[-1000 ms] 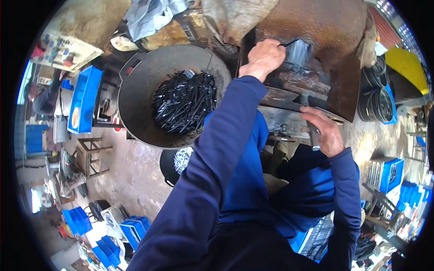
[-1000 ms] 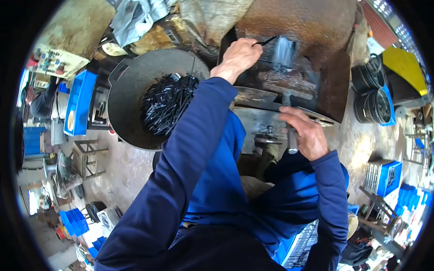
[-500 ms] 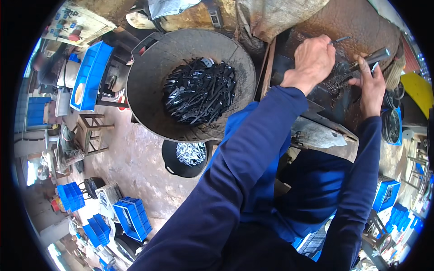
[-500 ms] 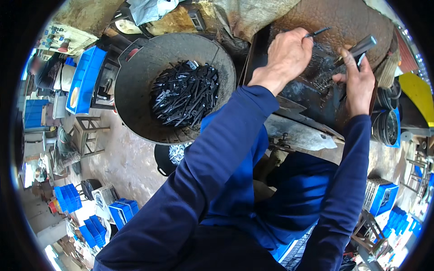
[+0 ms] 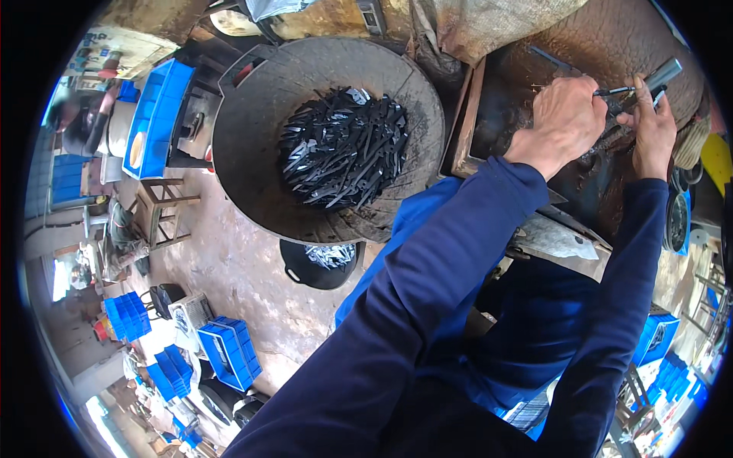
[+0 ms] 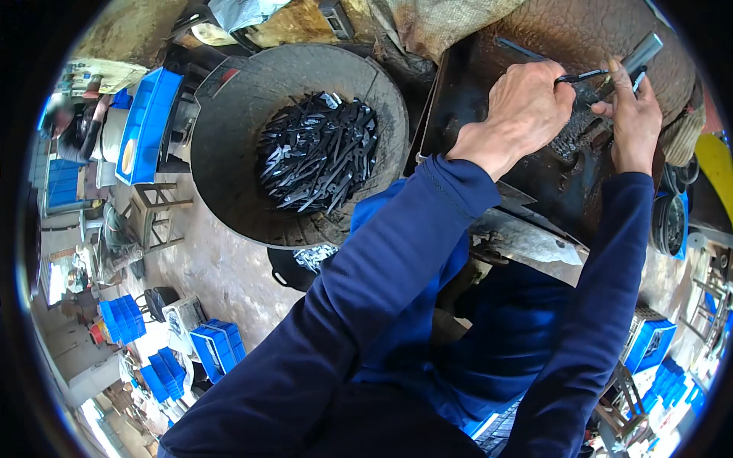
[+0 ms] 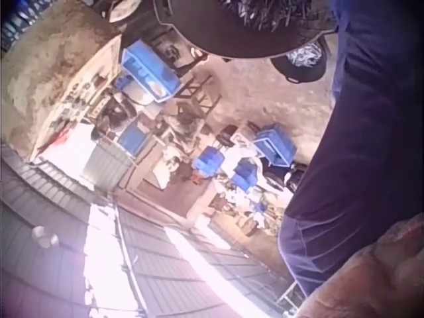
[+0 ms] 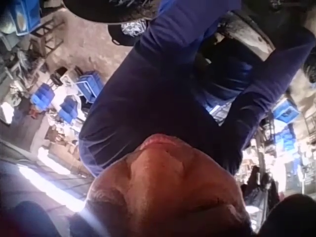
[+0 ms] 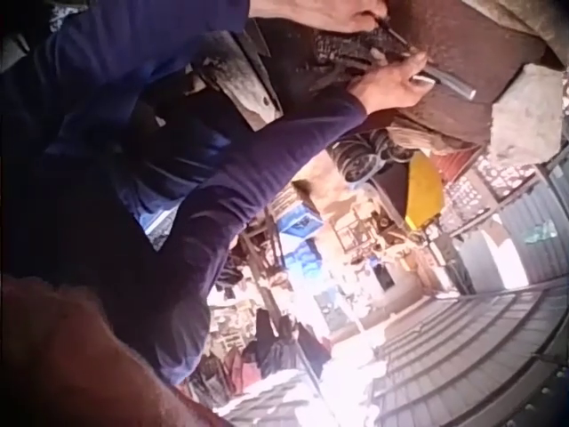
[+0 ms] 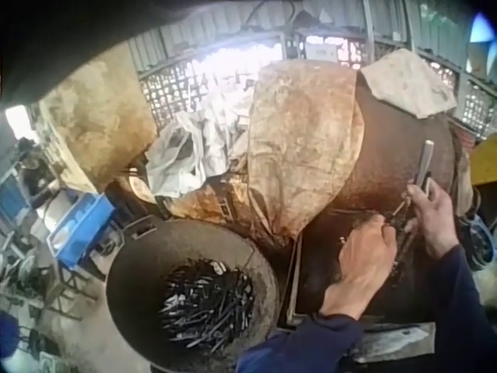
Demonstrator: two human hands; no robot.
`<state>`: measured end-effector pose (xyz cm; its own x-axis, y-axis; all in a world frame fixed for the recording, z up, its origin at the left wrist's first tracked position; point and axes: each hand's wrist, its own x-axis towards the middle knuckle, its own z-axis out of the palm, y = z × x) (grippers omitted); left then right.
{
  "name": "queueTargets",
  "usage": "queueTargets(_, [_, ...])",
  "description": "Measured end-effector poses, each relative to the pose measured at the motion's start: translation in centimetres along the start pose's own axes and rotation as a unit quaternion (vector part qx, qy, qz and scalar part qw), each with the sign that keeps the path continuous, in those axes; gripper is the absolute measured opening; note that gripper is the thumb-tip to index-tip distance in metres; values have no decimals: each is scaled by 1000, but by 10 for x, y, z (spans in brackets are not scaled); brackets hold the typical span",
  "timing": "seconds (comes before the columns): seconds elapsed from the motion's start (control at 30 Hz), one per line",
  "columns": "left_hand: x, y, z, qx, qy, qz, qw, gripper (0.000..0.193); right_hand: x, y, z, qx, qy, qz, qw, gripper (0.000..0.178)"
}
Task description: Assembling small metal components using a manual fixture on a factory assembly line.
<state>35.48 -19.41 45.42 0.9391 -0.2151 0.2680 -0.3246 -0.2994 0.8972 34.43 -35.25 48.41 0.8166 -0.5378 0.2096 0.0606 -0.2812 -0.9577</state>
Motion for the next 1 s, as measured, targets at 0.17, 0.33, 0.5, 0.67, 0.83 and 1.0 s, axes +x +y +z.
queueTargets(0.17, [-1, 5, -12, -35, 0, -31, 999, 15, 4, 9, -1, 2, -14, 2, 1000, 34])
queueTargets(0.33, [3, -2, -49, -7, -36, -5, 999, 21, 69, 81, -60, 759, -279, 546, 220, 38])
queueTargets(0.5, [-13, -79, -165, 157, -66, -154, 973, 31, 65, 80, -45, 768, -301, 530, 198, 43])
queueTargets(0.67, [-55, -200, -248, 383, -17, -216, 898, 34, 65, 74, -48, 769, -318, 520, 193, 44])
queueTargets(0.83, [-90, -255, -251, 450, -38, -248, 857, 39, 62, 78, -40, 768, -314, 523, 196, 44])
queueTargets(1.0, [-90, -255, -229, 434, -2, -216, 875, 44, 61, 75, -44, 770, -304, 521, 207, 45])
